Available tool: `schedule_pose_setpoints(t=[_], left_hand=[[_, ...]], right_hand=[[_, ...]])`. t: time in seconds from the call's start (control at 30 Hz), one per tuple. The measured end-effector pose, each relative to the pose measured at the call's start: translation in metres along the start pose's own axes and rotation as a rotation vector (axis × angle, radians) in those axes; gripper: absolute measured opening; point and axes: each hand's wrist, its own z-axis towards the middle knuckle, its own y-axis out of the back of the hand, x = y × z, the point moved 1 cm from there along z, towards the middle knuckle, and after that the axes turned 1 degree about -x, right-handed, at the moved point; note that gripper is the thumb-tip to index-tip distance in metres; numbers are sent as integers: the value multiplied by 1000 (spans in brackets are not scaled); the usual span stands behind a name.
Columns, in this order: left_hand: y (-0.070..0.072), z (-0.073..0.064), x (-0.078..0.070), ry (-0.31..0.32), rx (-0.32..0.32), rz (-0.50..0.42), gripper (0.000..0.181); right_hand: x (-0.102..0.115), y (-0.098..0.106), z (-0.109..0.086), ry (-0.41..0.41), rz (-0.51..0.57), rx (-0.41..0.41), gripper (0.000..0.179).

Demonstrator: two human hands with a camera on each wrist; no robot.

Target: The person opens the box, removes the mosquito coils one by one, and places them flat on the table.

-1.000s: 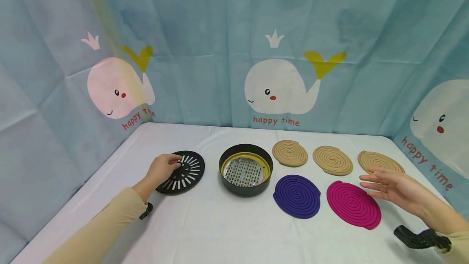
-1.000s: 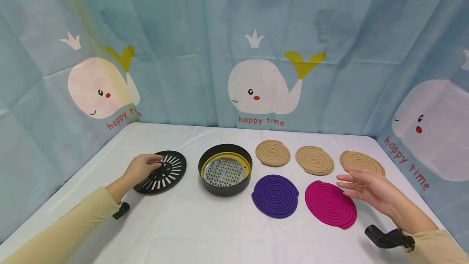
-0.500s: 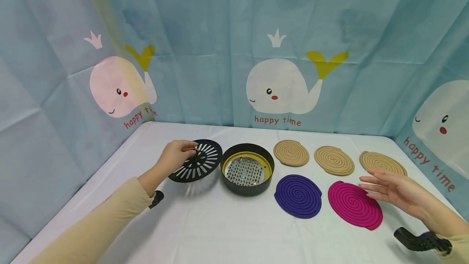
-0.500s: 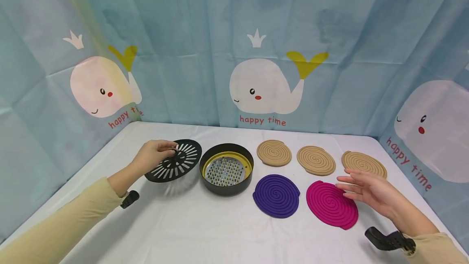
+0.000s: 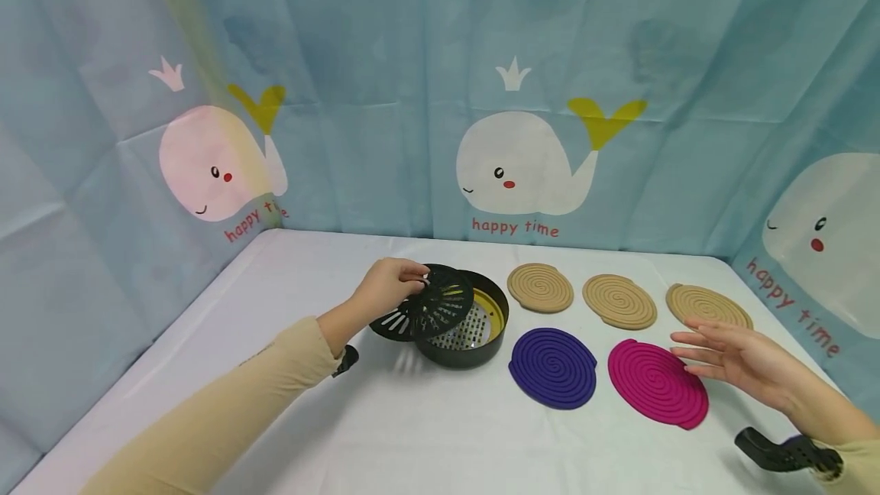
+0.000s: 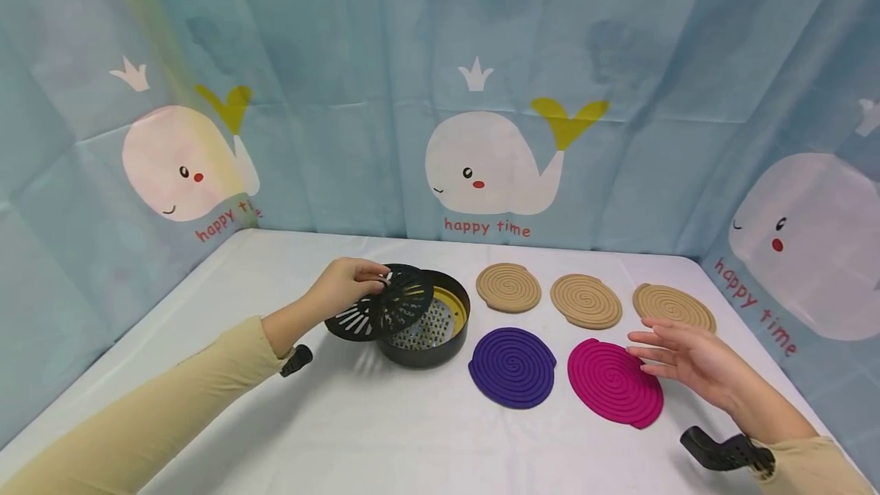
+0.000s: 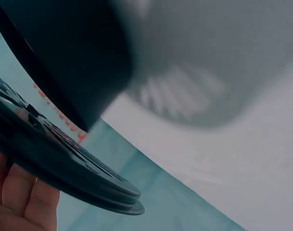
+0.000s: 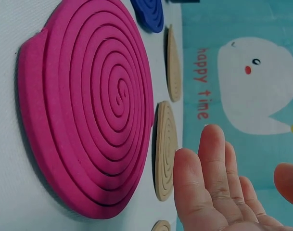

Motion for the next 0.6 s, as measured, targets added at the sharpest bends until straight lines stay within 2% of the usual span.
schedule_pose_setpoints(t=[0.3, 0.6], left_hand=[[-26, 15, -18, -30, 39, -22, 29], [-42, 21, -18, -5, 59, -21, 29]], right_hand=[[-2, -1, -2, -12, -7, -46, 43], [-3, -4, -2, -19, -3, -52, 45]])
